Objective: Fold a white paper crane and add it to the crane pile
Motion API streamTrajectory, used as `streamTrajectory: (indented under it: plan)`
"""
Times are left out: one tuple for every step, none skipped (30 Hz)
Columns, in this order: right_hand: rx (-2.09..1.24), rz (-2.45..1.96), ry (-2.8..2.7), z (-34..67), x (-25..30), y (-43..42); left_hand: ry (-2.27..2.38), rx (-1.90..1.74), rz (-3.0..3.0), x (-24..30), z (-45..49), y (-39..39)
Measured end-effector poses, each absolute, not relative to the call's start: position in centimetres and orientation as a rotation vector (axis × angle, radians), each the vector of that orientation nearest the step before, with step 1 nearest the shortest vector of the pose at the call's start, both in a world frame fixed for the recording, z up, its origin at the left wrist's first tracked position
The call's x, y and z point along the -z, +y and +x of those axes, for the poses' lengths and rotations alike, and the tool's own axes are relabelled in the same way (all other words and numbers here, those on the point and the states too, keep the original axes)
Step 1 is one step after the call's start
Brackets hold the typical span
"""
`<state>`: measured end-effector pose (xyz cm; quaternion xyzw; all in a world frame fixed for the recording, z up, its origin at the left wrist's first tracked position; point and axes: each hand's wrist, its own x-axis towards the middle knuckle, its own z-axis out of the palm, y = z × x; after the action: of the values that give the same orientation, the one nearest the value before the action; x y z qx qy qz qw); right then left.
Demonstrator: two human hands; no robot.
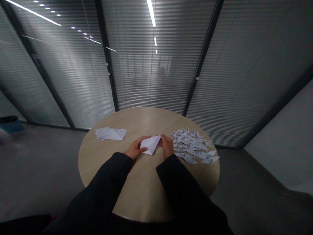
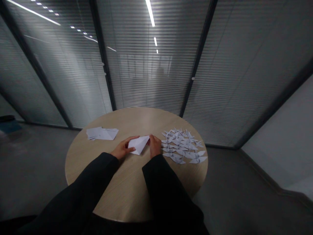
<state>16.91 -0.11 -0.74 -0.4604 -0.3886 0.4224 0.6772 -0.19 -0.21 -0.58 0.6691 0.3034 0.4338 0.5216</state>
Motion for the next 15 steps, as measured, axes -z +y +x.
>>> streamTrajectory:
  plan:
    - [-0.949,-1.035,-0.878,16.9,0.8,-0.1,0.739,-1.044,1.602,0.6,-0.2,-0.2]
    - [-0.950,-1.038,-0.883,16.9,0.9,0.0,0.752,-1.051,1.601,0.7,-0.2,-0.1]
    - [-0.954,-1.041,-0.889,16.9,1.0,0.0,0.767,-1.061,1.600,0.7,-0.2,-0.1]
    - [-0.957,-1.042,-0.897,16.9,1.0,0.1,0.784,-1.071,1.599,0.7,-0.2,0.0]
    - [-0.958,-1.043,-0.905,16.8,1.1,0.2,0.806,-1.083,1.596,0.7,-0.2,0.0]
    - [-0.963,-1.041,-0.914,16.8,1.1,0.2,0.835,-1.095,1.594,0.6,-0.2,0.0]
    - [-0.969,-1.035,-0.922,16.7,1.1,0.2,0.867,-1.110,1.593,0.5,-0.2,-0.1]
    - [-0.978,-1.029,-0.929,16.7,1.1,0.2,0.903,-1.130,1.591,0.4,-0.2,-0.1]
    - [-0.991,-1.021,-0.938,16.6,1.0,0.1,0.936,-1.150,1.589,0.3,-0.2,-0.1]
    - [-1.010,-1.009,-0.953,16.5,0.9,0.0,0.966,-1.174,1.583,0.1,-0.2,-0.1]
    - [-1.033,-0.996,-0.976,16.4,0.8,-0.1,0.991,-1.199,1.573,0.0,-0.2,-0.1]
    - [-1.061,-0.979,-1.009,16.3,0.6,-0.3,1.014,-1.225,1.557,0.0,-0.2,-0.1]
    - [-1.095,-0.959,-1.053,16.2,0.5,-0.5,1.036,-1.253,1.536,-0.1,-0.2,-0.1]
    - [-1.134,-0.944,-1.101,16.0,0.4,-0.6,1.060,-1.281,1.513,-0.1,-0.3,0.0]
    - [-1.168,-0.928,-1.151,15.7,0.3,-0.8,1.085,-1.310,1.491,-0.1,-0.4,0.1]
